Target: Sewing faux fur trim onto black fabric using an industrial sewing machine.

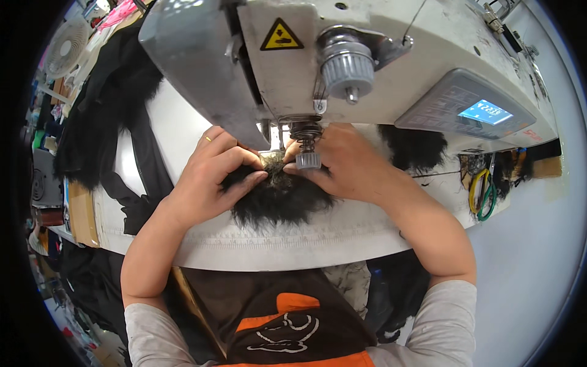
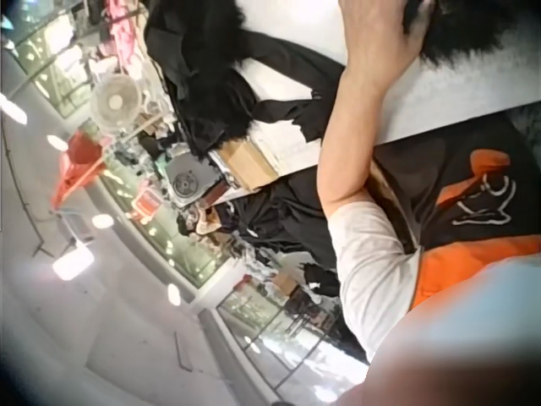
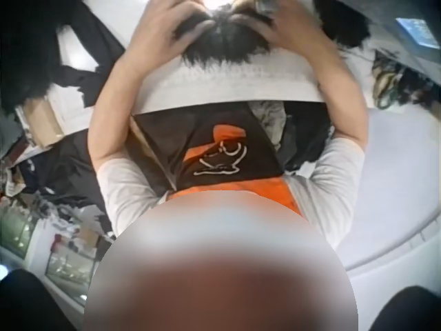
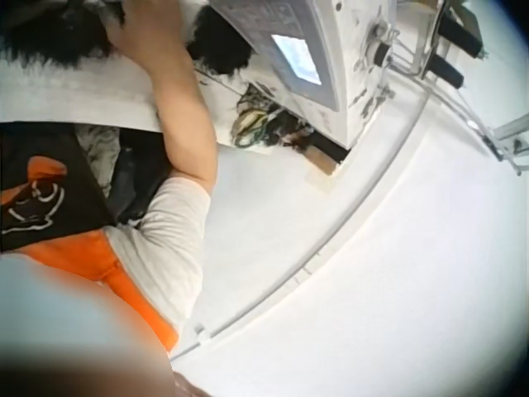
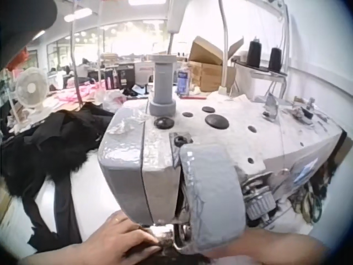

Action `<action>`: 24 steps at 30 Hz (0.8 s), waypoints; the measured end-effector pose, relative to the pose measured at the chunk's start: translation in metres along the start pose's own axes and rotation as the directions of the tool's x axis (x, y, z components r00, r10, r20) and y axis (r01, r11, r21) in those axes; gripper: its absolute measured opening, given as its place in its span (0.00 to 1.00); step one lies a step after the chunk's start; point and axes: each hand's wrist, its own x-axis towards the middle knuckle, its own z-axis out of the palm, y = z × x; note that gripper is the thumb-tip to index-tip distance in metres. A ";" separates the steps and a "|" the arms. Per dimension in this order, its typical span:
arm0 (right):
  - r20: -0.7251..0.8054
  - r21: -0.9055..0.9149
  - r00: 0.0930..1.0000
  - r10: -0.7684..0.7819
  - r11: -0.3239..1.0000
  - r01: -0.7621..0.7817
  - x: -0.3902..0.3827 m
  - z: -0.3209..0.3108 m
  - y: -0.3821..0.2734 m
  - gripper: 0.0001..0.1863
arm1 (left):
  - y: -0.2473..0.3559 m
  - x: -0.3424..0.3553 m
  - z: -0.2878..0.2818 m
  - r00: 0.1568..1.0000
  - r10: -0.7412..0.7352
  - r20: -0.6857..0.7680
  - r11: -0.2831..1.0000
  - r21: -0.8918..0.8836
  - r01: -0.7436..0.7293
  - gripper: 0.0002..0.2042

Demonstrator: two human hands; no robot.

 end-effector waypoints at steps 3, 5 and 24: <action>0.054 -0.100 0.999 -0.001 0.995 0.006 -0.006 0.002 0.009 0.19 | 0.002 0.000 -0.001 1.000 -0.002 0.009 1.000 0.005 0.002 0.08; 0.052 -0.093 0.998 -0.039 0.995 0.044 -0.005 0.003 0.012 0.18 | 0.001 0.000 -0.001 1.000 0.013 0.003 1.000 0.005 -0.013 0.08; -0.372 -0.279 0.902 0.217 0.901 -0.332 -0.143 -0.103 -0.034 0.08 | 0.004 0.001 0.005 0.996 0.071 -0.059 0.997 0.013 -0.071 0.12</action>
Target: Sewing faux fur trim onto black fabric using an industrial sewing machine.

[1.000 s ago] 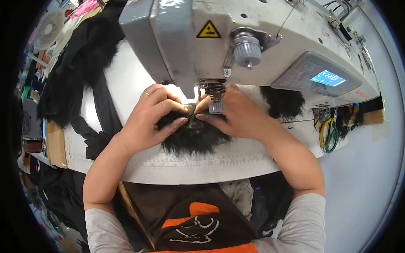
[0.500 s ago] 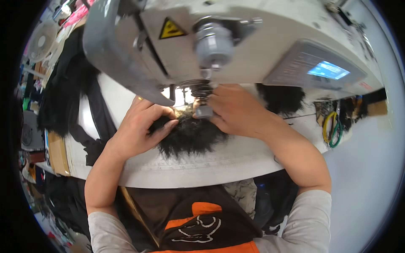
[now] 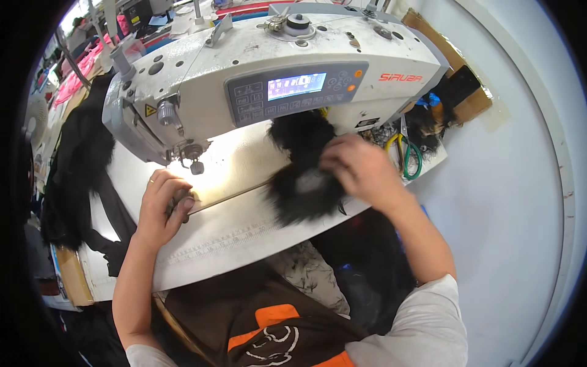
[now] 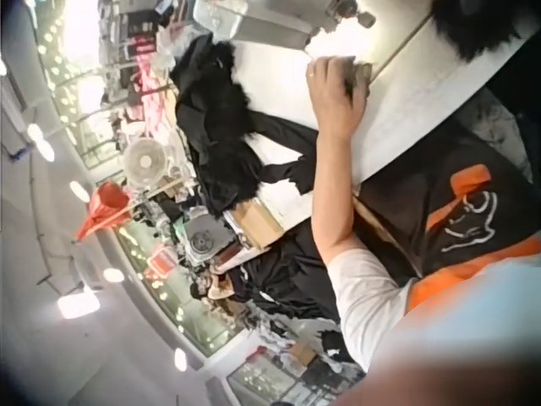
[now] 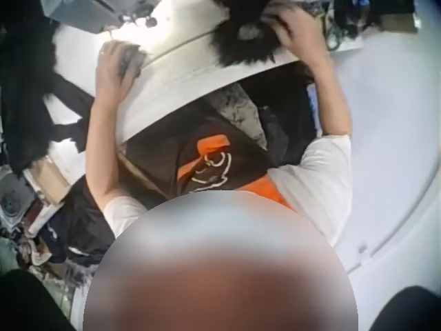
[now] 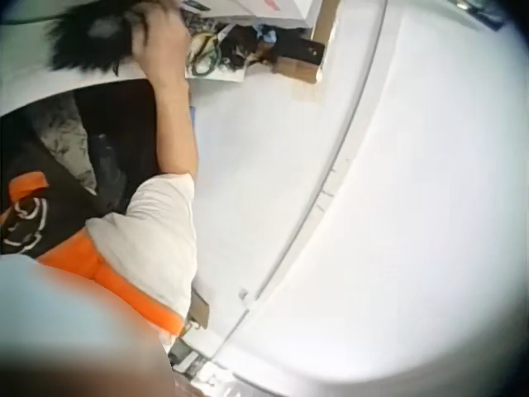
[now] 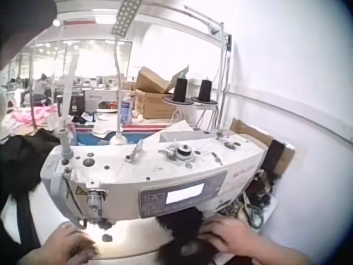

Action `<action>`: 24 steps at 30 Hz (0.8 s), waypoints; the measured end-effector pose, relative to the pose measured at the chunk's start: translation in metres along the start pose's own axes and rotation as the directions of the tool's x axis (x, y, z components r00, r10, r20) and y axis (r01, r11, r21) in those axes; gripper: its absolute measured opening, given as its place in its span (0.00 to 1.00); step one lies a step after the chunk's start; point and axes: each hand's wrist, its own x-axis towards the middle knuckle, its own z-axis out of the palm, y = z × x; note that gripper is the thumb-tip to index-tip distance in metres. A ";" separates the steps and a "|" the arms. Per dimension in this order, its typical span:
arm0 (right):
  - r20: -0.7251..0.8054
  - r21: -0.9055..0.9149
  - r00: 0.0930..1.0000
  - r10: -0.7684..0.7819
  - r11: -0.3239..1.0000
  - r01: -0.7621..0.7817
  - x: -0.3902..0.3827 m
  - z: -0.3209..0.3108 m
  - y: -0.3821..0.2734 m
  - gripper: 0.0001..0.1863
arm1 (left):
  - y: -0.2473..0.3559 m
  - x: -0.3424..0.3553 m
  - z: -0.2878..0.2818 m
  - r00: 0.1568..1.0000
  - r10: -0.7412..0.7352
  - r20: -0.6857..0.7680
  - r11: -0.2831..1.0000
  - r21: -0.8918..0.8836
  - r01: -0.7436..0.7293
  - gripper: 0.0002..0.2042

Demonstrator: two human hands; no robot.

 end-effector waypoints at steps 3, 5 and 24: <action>-0.264 -0.450 0.964 -0.025 0.887 -0.100 -0.012 -0.009 0.026 0.10 | 0.004 0.002 0.004 1.000 0.024 -0.010 0.999 0.042 -0.024 0.11; -0.301 -0.361 0.952 -0.048 0.930 -0.067 -0.006 0.001 0.018 0.12 | 0.004 -0.001 0.006 0.999 0.035 -0.012 0.996 0.079 -0.034 0.11; -0.300 0.115 0.949 -0.102 0.983 0.142 0.054 0.079 -0.026 0.08 | 0.059 0.015 0.055 0.997 -0.036 -0.061 0.996 -0.082 0.031 0.22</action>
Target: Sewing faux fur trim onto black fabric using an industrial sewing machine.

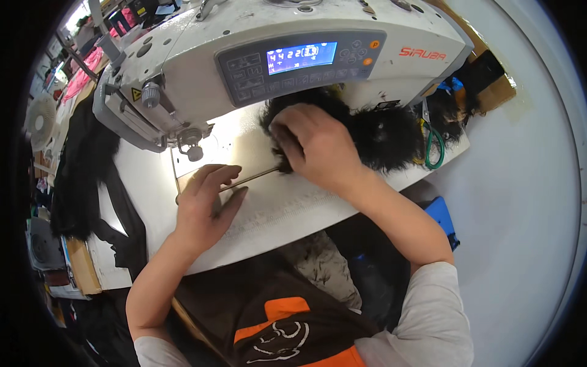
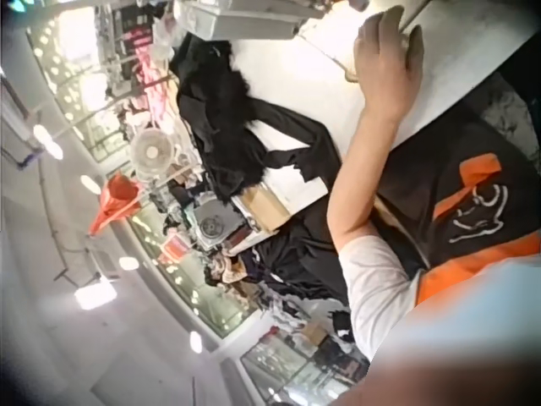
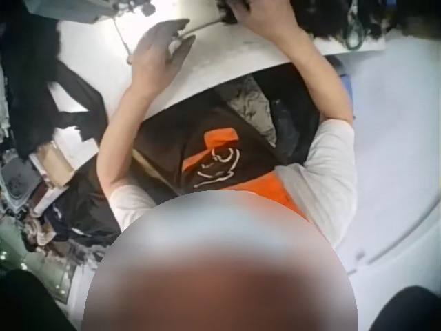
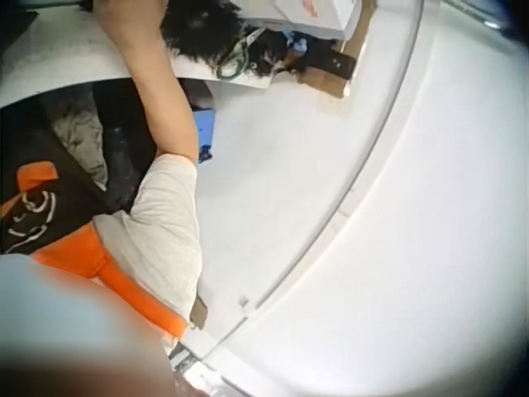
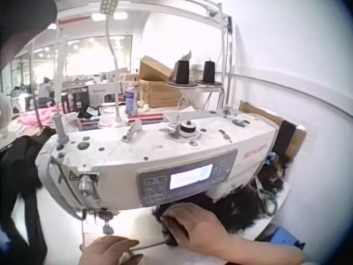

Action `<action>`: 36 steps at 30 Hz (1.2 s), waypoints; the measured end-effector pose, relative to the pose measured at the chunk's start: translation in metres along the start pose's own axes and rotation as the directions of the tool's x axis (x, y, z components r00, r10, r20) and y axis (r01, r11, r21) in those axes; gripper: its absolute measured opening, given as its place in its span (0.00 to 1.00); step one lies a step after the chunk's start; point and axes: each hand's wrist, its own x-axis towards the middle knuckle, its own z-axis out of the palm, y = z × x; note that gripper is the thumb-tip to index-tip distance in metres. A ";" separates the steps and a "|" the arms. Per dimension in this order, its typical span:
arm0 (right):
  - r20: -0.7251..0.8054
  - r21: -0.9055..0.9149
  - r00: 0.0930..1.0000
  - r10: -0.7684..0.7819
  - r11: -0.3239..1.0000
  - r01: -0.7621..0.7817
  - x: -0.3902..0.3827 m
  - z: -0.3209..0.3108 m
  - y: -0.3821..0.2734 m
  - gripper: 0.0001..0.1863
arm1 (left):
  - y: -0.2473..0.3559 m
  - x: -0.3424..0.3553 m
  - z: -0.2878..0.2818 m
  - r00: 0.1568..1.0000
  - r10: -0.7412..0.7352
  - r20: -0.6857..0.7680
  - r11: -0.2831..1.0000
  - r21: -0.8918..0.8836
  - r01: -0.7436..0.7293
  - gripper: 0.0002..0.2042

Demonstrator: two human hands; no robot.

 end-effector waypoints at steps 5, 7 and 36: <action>0.198 0.459 0.978 0.066 0.876 -0.152 -0.017 0.014 -0.048 0.09 | 0.008 0.002 0.000 0.998 0.026 0.049 1.000 0.015 -0.026 0.29; 0.228 0.486 0.970 0.080 0.854 -0.185 -0.017 0.014 -0.064 0.09 | 0.006 -0.008 -0.005 0.998 -0.017 0.065 1.000 -0.003 0.018 0.29; 0.616 0.787 0.593 0.519 -0.372 -0.492 -0.040 0.017 -0.079 0.14 | -0.007 -0.138 -0.113 0.476 -0.837 -0.272 0.478 -0.785 0.393 0.09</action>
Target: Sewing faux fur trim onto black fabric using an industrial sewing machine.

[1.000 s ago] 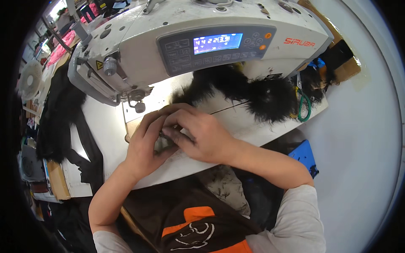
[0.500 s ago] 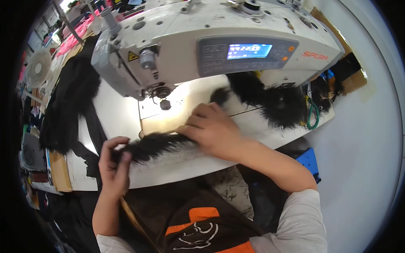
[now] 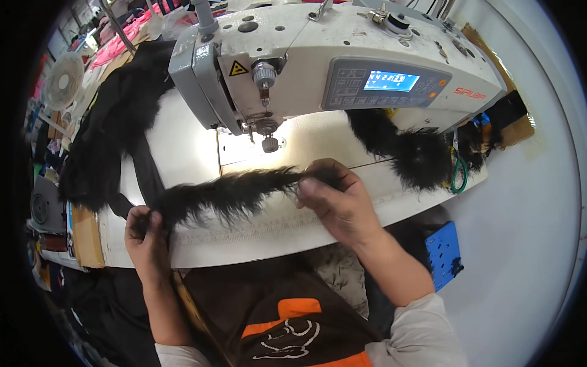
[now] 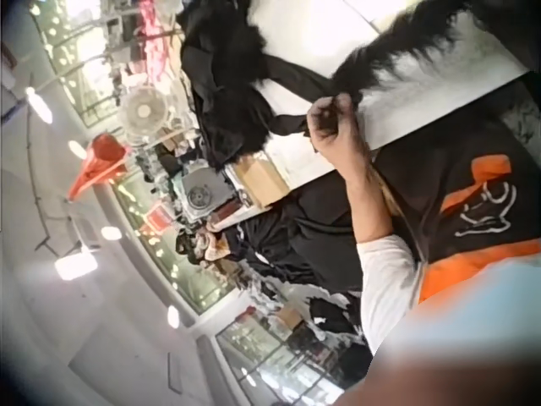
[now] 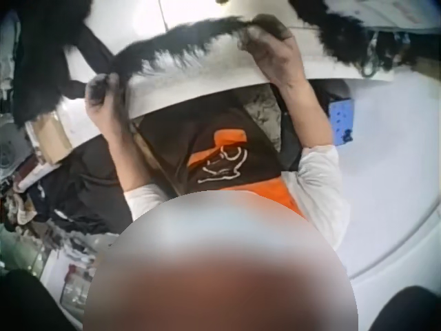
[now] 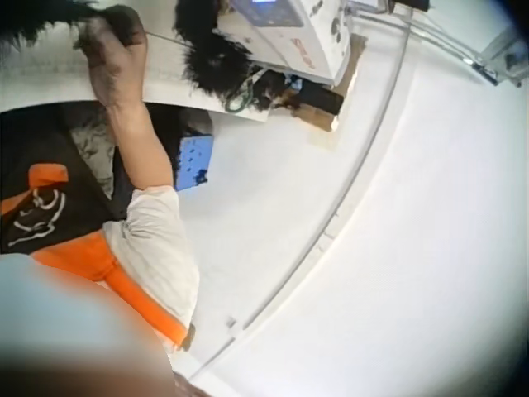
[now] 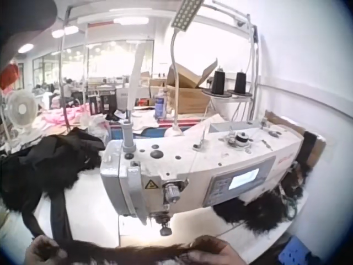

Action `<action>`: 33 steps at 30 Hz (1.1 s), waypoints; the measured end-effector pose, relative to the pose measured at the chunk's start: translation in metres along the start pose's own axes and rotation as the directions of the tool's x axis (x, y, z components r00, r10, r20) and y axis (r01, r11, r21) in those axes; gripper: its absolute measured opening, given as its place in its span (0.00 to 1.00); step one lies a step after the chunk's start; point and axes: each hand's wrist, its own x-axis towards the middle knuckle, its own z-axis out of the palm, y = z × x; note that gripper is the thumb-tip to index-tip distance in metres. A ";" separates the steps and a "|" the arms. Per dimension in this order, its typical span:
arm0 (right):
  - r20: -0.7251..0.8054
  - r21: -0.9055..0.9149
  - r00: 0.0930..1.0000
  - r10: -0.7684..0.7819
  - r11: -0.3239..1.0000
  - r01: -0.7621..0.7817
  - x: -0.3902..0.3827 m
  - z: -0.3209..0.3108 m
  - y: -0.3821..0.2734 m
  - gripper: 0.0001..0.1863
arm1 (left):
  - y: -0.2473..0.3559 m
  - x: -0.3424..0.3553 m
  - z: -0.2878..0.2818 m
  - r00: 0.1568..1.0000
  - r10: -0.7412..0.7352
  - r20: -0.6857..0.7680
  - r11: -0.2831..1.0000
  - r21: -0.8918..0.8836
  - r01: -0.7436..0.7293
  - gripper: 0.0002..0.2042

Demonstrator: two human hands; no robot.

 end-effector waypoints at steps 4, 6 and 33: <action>-0.059 0.359 0.998 -0.038 0.932 0.057 -0.006 0.015 0.021 0.13 | -0.010 -0.003 0.021 0.991 0.130 -0.004 0.925 -0.359 -0.123 0.11; -0.040 0.392 0.997 -0.067 0.917 0.078 -0.003 0.016 0.030 0.13 | -0.011 -0.003 0.027 0.988 0.157 0.008 0.898 -0.417 -0.140 0.11; 0.551 -0.798 0.832 -0.062 -0.331 0.504 0.072 0.018 -0.003 0.20 | -0.002 0.070 0.104 0.617 0.206 0.759 0.468 0.478 -0.744 0.13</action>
